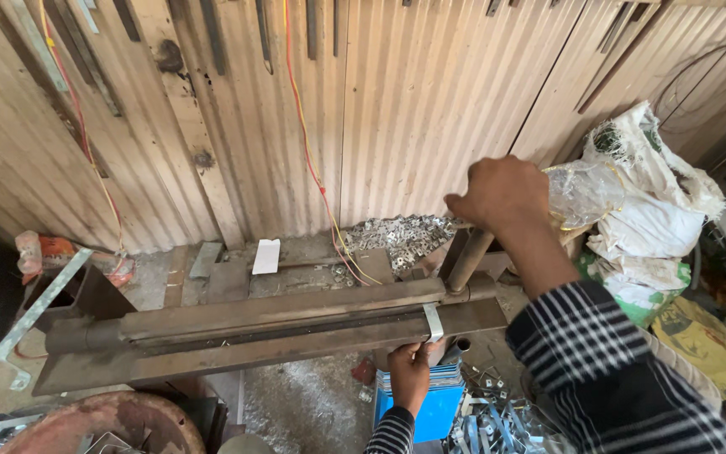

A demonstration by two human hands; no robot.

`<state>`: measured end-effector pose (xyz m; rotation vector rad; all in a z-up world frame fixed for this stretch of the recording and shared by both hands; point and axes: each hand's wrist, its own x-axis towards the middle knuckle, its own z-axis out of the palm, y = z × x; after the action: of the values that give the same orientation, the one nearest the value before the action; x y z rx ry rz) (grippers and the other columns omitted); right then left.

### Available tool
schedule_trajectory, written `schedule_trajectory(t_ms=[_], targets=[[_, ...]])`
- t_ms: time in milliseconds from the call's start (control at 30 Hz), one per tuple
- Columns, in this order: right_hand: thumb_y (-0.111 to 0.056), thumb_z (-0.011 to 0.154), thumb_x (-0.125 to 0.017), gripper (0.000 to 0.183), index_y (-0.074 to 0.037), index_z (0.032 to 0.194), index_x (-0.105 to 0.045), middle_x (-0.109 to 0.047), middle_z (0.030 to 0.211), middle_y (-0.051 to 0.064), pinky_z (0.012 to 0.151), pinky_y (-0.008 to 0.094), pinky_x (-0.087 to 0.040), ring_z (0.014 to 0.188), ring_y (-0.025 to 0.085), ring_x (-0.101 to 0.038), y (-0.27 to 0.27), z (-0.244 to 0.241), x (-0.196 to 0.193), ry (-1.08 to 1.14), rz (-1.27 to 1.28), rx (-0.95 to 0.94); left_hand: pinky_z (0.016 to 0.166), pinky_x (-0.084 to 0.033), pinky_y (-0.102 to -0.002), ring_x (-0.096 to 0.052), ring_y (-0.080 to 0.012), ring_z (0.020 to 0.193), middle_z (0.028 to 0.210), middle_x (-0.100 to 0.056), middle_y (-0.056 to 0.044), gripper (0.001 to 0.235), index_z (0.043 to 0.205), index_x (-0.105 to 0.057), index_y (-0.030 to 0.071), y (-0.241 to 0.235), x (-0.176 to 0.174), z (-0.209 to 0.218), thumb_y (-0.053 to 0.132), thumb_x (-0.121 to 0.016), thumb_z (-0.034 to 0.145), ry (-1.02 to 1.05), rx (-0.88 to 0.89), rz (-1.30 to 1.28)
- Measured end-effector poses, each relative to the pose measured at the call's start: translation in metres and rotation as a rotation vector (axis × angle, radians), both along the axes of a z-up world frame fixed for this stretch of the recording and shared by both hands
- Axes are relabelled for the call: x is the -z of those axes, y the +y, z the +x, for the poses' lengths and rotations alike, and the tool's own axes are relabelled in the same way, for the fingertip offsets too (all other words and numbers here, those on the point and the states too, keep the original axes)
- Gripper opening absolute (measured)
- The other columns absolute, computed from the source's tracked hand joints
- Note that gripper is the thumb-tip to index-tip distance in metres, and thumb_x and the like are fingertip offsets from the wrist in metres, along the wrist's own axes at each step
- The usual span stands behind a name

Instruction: The person inserts metal strips into a manual bending machine, pulls a lever to shape them, and then drops the finished clips into a bowl on the ground.

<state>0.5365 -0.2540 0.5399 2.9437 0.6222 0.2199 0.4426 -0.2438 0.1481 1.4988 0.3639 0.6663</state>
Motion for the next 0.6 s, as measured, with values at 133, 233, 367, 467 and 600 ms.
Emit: schedule_trajectory(t_ms=[133,233,367,467,600], targets=[[-0.067,0.082,-0.071,0.063,-0.010,0.106,-0.077,-0.075,0.104,0.016,0.083,0.046,-0.060,0.101,0.032,-0.074,-0.035,-0.036,0.017,-0.055,0.035,0.029,0.079,-0.054,-0.031,-0.073,-0.0207,0.082,0.092,-0.080,-0.015,0.023,0.104,-0.082,0.002,0.002,0.000,0.000,0.013,-0.063,0.096,-0.018,0.025,-0.009],[-0.066,0.085,-0.068,0.061,-0.013,0.116,-0.069,-0.073,0.105,0.014,0.074,0.045,-0.061,0.092,0.032,-0.075,-0.078,-0.077,0.060,-0.153,0.156,0.064,0.080,-0.055,-0.033,-0.074,-0.0228,0.086,0.095,-0.081,-0.013,0.022,0.105,-0.079,0.001,0.001,-0.007,-0.003,0.014,-0.063,0.097,-0.065,0.055,-0.067],[-0.049,0.096,-0.058,0.035,-0.018,0.103,-0.073,-0.075,0.086,0.014,0.072,0.050,-0.059,0.080,0.036,-0.074,-0.125,-0.124,0.139,-0.081,0.243,0.137,0.080,-0.058,-0.037,-0.074,-0.0255,0.094,0.103,-0.075,-0.013,0.018,0.106,-0.071,0.000,-0.004,-0.024,-0.027,0.012,-0.064,0.095,-0.017,-0.093,0.032],[-0.042,0.091,-0.062,0.033,-0.015,0.106,-0.075,-0.076,0.090,0.013,0.064,0.051,-0.058,0.074,0.039,-0.072,-0.140,-0.145,0.201,-0.228,0.512,0.069,0.087,-0.052,-0.043,-0.066,-0.0313,0.102,0.107,-0.069,-0.015,0.020,0.105,-0.067,-0.001,-0.007,-0.040,-0.060,0.004,-0.065,0.086,-0.015,-0.185,0.370],[-0.039,0.088,-0.069,0.035,-0.017,0.114,-0.077,-0.075,0.089,0.008,0.058,0.046,-0.058,0.065,0.035,-0.072,-0.151,-0.148,0.265,-0.354,0.634,0.065,0.099,-0.048,-0.044,-0.061,-0.0320,0.111,0.111,-0.068,-0.013,0.015,0.101,-0.069,0.003,0.001,-0.058,-0.087,0.003,-0.064,0.086,-0.083,0.244,0.833]])
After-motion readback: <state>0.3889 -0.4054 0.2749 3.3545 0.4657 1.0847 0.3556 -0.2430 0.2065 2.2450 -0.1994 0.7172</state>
